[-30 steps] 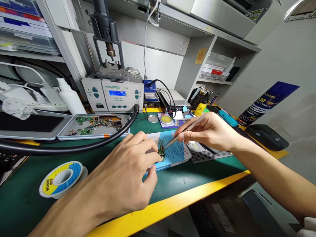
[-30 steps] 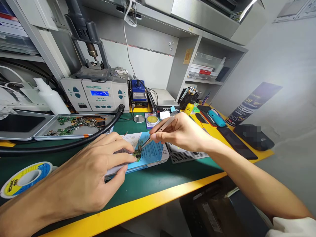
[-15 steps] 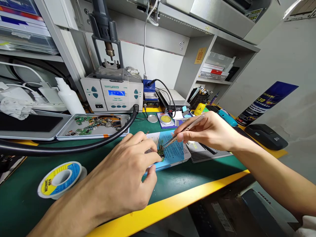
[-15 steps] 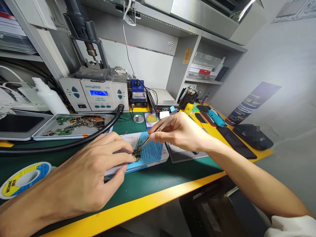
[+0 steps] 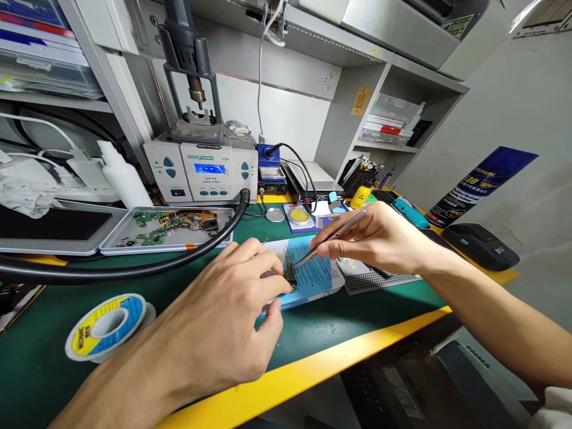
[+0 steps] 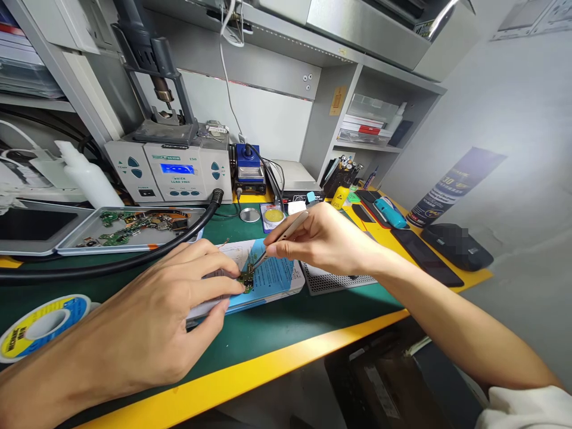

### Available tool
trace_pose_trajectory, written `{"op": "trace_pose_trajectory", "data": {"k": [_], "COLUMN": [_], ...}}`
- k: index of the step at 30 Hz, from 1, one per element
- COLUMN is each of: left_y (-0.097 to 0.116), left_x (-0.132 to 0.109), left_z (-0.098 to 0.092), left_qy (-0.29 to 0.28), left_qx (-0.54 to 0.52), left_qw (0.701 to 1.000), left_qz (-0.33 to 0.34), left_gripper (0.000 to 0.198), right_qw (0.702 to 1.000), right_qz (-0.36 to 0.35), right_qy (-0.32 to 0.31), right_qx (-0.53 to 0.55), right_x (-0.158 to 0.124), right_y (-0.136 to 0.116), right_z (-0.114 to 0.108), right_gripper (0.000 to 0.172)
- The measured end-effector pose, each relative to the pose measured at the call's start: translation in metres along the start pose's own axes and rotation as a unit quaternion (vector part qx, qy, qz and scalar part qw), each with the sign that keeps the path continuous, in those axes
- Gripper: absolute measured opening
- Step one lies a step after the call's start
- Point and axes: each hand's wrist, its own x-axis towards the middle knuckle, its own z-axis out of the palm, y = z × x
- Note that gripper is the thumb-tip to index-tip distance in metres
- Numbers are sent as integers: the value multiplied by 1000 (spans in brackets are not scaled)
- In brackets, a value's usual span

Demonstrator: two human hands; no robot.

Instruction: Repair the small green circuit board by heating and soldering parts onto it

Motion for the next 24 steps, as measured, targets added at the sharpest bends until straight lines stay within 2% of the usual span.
{"op": "trace_pose_trajectory", "data": {"k": [5,13,24], "left_y": [-1,0,0], "left_x": [1,-1,1], "left_z": [0,0,0], "left_qy": [-1,0,0], "left_qx": [2,4,-1], "left_qw": [1000,1000,1000], "left_qz": [3,3,0], "left_gripper": [26,25,23], "right_qw": [1000,1000,997], "right_qz": [10,28,47], "right_qy": [-10,5,-2], "right_qx": [-6,4,57], "right_x": [1,0,1], "right_y": [-3,4,11], "right_z": [0,-1,-2], "right_gripper": [19,26,21]}}
